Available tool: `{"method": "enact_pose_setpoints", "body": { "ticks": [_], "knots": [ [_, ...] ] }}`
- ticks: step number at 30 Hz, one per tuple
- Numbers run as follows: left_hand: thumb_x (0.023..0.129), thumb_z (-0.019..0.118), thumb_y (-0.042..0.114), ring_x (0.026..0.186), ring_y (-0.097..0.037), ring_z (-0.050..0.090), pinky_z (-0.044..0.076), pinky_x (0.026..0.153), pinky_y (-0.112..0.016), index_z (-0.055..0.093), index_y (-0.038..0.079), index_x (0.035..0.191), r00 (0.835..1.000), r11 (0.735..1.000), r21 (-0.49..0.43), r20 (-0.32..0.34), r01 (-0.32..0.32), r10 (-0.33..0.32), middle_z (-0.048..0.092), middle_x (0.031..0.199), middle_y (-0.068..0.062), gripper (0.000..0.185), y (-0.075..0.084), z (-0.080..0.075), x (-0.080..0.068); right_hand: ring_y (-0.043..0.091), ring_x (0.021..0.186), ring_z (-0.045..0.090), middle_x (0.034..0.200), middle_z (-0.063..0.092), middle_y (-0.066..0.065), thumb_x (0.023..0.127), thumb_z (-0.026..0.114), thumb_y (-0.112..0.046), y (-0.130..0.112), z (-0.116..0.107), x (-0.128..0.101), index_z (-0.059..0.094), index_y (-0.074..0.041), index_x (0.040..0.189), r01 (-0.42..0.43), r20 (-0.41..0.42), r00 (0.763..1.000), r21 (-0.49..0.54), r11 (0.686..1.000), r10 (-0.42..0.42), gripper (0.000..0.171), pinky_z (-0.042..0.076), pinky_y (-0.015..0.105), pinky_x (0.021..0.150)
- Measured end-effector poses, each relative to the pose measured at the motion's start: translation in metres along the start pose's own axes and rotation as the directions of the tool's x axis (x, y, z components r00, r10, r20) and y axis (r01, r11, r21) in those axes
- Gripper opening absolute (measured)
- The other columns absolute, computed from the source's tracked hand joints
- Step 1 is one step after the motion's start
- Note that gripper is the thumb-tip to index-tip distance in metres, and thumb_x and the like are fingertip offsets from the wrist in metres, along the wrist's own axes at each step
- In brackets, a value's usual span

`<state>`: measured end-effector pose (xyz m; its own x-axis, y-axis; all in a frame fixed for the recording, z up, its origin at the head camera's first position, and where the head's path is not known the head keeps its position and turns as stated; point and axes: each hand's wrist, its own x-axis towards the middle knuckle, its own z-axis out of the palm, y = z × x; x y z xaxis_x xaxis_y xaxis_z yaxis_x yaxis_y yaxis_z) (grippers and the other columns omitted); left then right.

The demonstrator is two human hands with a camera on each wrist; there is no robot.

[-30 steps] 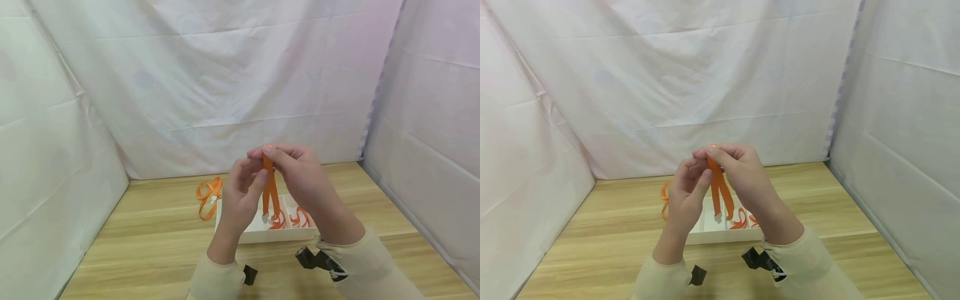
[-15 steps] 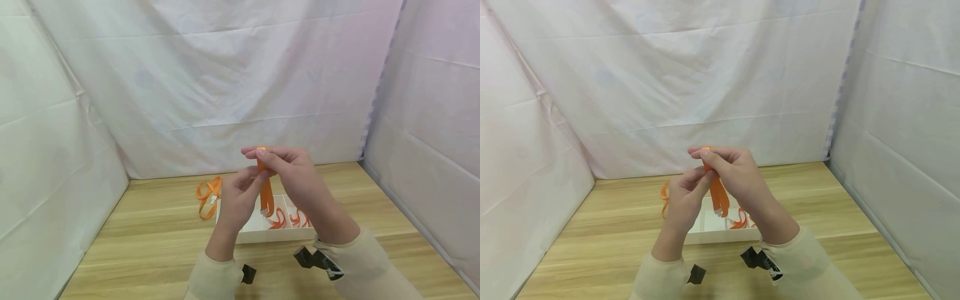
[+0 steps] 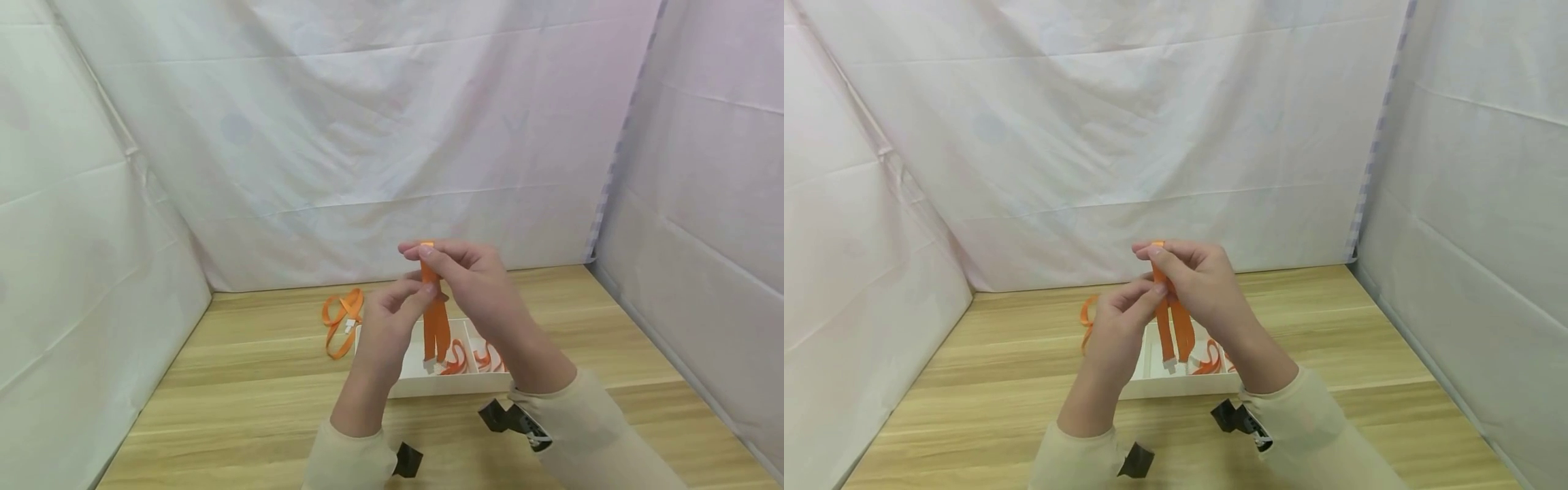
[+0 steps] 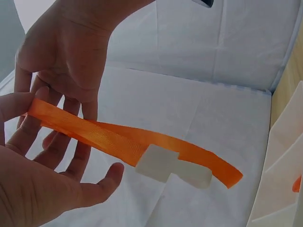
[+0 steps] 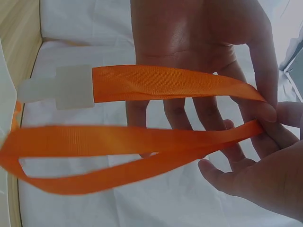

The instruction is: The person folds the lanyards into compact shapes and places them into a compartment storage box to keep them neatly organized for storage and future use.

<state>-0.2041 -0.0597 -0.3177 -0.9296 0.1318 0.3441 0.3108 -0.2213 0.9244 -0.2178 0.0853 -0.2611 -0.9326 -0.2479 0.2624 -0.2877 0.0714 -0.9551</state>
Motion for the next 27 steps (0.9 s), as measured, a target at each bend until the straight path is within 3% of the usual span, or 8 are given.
{"method": "enact_pose_setpoints", "body": {
  "ticks": [4,11,16,23,27],
  "knots": [
    [0.103,0.067,0.016,0.131,-0.021,0.066,0.047,0.118,-0.052,0.078,-0.009,0.100,1.000,1.000,0.026,-0.006,0.011,-0.011,0.077,0.120,-0.018,0.027,0.000,0.001,0.001,0.014,0.135,0.061,0.133,0.077,-0.001,0.108,0.062,-0.026,0.001,0.001,-0.001,0.081,-0.014,0.118,-0.007,0.003,1.000,0.004,1.000,0.007,0.025,0.055,0.044,0.101],
    [0.103,0.071,0.024,0.123,-0.019,0.071,0.051,0.115,-0.048,0.083,0.008,0.115,0.999,0.998,0.055,-0.039,0.015,-0.013,0.082,0.115,-0.009,0.023,-0.012,0.002,0.002,0.014,0.133,0.063,0.128,0.078,-0.004,0.107,0.064,-0.025,-0.001,0.003,-0.004,0.082,-0.013,0.116,0.001,0.007,1.000,-0.001,1.000,-0.001,0.023,0.057,0.037,0.099],
    [0.103,0.072,0.024,0.125,-0.020,0.072,0.053,0.114,-0.051,0.083,0.009,0.116,0.999,0.997,0.073,-0.043,-0.005,0.008,0.082,0.113,-0.012,0.023,-0.021,0.000,0.000,0.013,0.134,0.062,0.131,0.077,-0.004,0.107,0.063,-0.026,0.001,0.001,-0.003,0.081,-0.014,0.120,0.003,0.004,1.000,-0.006,1.000,-0.003,0.025,0.058,0.039,0.098],
    [0.104,0.069,0.018,0.122,-0.021,0.072,0.055,0.109,-0.048,0.080,0.002,0.114,0.998,0.994,0.085,-0.005,-0.068,0.068,0.079,0.120,-0.017,0.022,-0.031,-0.002,-0.003,0.012,0.140,0.058,0.133,0.077,-0.002,0.107,0.064,-0.025,0.002,0.001,-0.003,0.081,-0.013,0.120,0.034,-0.002,0.999,0.021,0.999,-0.034,0.025,0.042,0.049,0.117],
    [0.104,0.068,0.015,0.119,-0.019,0.072,0.057,0.105,-0.043,0.080,0.001,0.113,0.996,0.991,0.096,0.006,-0.091,0.091,0.078,0.120,-0.018,0.020,-0.035,-0.003,-0.005,0.012,0.142,0.058,0.134,0.076,0.004,0.105,0.066,-0.023,0.003,0.000,-0.002,0.081,-0.010,0.120,0.070,-0.010,0.997,0.021,0.997,-0.070,0.025,0.039,0.051,0.122]
  ]
}}
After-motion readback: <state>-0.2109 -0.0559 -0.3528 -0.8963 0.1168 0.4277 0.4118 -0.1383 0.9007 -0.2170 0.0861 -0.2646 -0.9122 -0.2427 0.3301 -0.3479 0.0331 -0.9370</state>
